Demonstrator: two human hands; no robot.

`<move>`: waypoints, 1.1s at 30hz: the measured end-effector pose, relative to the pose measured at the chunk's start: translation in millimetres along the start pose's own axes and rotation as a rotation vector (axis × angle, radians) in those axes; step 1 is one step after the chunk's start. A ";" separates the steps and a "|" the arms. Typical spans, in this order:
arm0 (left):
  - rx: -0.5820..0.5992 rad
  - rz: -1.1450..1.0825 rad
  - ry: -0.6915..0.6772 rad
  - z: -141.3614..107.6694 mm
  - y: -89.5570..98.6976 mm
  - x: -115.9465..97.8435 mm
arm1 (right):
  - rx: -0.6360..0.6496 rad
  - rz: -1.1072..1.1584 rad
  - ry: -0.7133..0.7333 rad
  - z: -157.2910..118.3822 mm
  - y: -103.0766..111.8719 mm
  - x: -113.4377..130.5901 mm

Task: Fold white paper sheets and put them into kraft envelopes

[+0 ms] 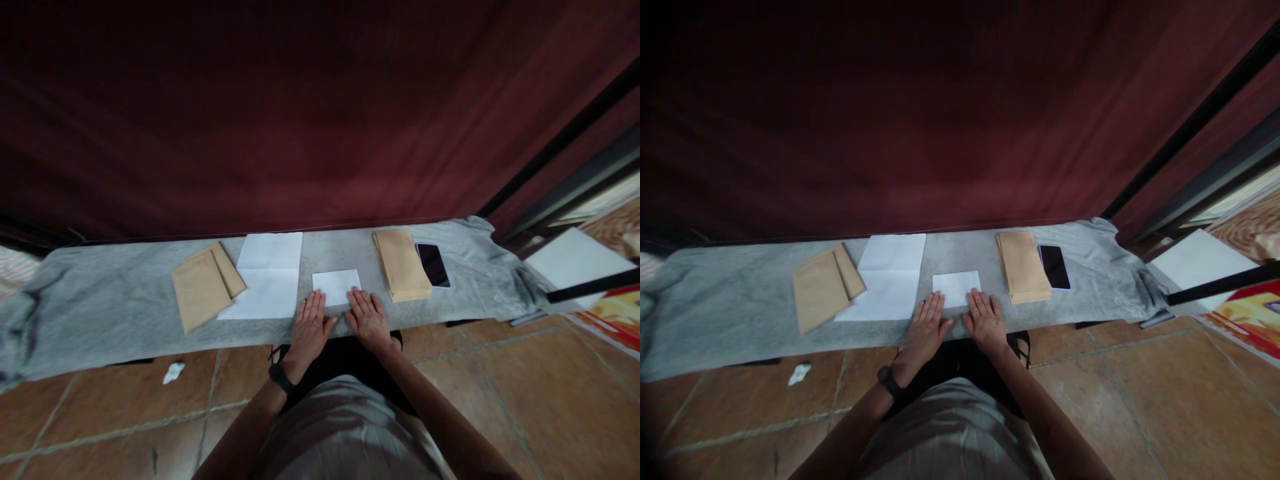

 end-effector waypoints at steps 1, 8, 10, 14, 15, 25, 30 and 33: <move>0.015 -0.001 -0.042 -4.5 0.9 -2.9 | -0.001 0.002 0.001 -0.2 -0.3 0.0; 0.037 -0.012 -0.062 0.5 1.0 -6.7 | 0.001 0.004 -0.001 -1.1 -2.0 -1.1; 0.042 -0.007 -0.030 11.4 -1.5 -4.2 | -0.001 0.004 -0.002 -0.8 -2.0 -1.0; 0.041 -0.008 0.027 34.1 -8.2 1.0 | -0.004 0.002 0.004 -0.4 -2.1 -0.6; 0.041 -0.012 0.041 39.7 -10.1 2.4 | -0.004 0.000 0.005 -0.4 -2.2 -0.6; 0.055 -0.011 0.085 64.5 -15.1 3.5 | -0.005 -0.003 0.011 -0.8 -1.9 -0.3; 0.023 -0.034 -0.061 31.0 -8.5 -9.3 | -0.006 0.010 0.011 -2.3 -1.6 -1.9; 0.007 -0.029 -0.092 12.4 -4.6 -8.5 | -0.007 0.024 -0.007 -0.8 1.0 -1.9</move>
Point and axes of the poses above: each hand's wrist, its own z-axis towards the middle knuckle, its own y-axis out of the back of the hand, x = y × z, the point moved 4 cm from there along z, towards the middle knuckle, and after that the axes turned 8 degrees about y, right-handed, at the moved point
